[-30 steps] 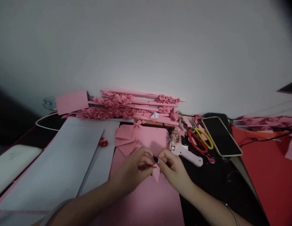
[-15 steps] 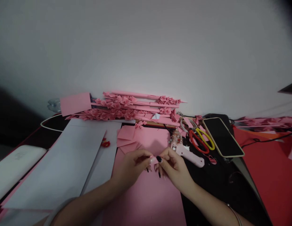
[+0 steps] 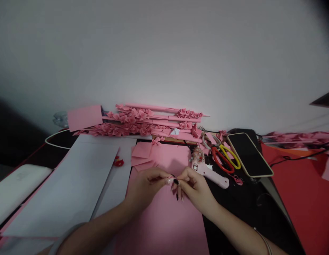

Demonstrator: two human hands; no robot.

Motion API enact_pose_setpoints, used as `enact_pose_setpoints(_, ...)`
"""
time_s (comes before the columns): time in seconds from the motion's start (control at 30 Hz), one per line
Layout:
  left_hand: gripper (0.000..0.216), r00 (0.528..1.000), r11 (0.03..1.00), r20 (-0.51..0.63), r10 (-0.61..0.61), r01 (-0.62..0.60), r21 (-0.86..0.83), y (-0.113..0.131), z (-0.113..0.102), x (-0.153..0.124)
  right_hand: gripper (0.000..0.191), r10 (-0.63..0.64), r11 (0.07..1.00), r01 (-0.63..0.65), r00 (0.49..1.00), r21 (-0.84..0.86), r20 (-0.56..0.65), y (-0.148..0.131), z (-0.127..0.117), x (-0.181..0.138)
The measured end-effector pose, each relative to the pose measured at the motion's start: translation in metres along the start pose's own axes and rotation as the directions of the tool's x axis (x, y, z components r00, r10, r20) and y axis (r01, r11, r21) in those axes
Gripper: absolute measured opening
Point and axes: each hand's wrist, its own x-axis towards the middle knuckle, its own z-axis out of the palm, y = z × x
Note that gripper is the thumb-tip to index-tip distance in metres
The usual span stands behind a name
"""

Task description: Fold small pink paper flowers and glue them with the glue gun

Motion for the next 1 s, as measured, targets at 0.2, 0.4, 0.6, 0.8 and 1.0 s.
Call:
enact_pose_setpoints(0.2, 0.009, 1.000, 0.997, -0.017, 0.017, -0.016, 0.081, 0.0027, -0.0002, 0.0002, 0.022, -0.020, 0.998, 0.020, 1.000, -0.057, -0.002, 0.0028, -0.0007, -0.0003)
enact_pose_setpoints(0.4, 0.010, 0.999, 0.989, -0.007, 0.048, -0.046, 0.143, 0.0055, -0.0004, -0.0012, 0.024, 0.000, 0.995, 0.002, 1.000, -0.104, 0.018, 0.0039, -0.0006, -0.0017)
enact_pose_setpoints(0.6, 0.012, 0.998, 0.989, 0.007, 0.063, -0.064, 0.130, 0.0054, -0.0008, -0.0011, 0.027, 0.006, 0.991, -0.003, 1.000, -0.132, 0.026, 0.0018, -0.0007, -0.0029)
enact_pose_setpoints(0.8, 0.015, 0.997, 0.988, 0.025, 0.070, -0.073, 0.133, 0.0042, -0.0015, -0.0016, 0.030, 0.005, 0.990, 0.000, 0.999, -0.143, 0.036, 0.0026, 0.0001, -0.0023)
enact_pose_setpoints(1.0, 0.019, 0.998, 0.996, 0.056, 0.017, -0.022, 0.086, 0.0072, -0.0014, -0.0015, 0.034, 0.014, 0.986, -0.004, 0.998, -0.166, 0.060, 0.0014, 0.0005, -0.0017)
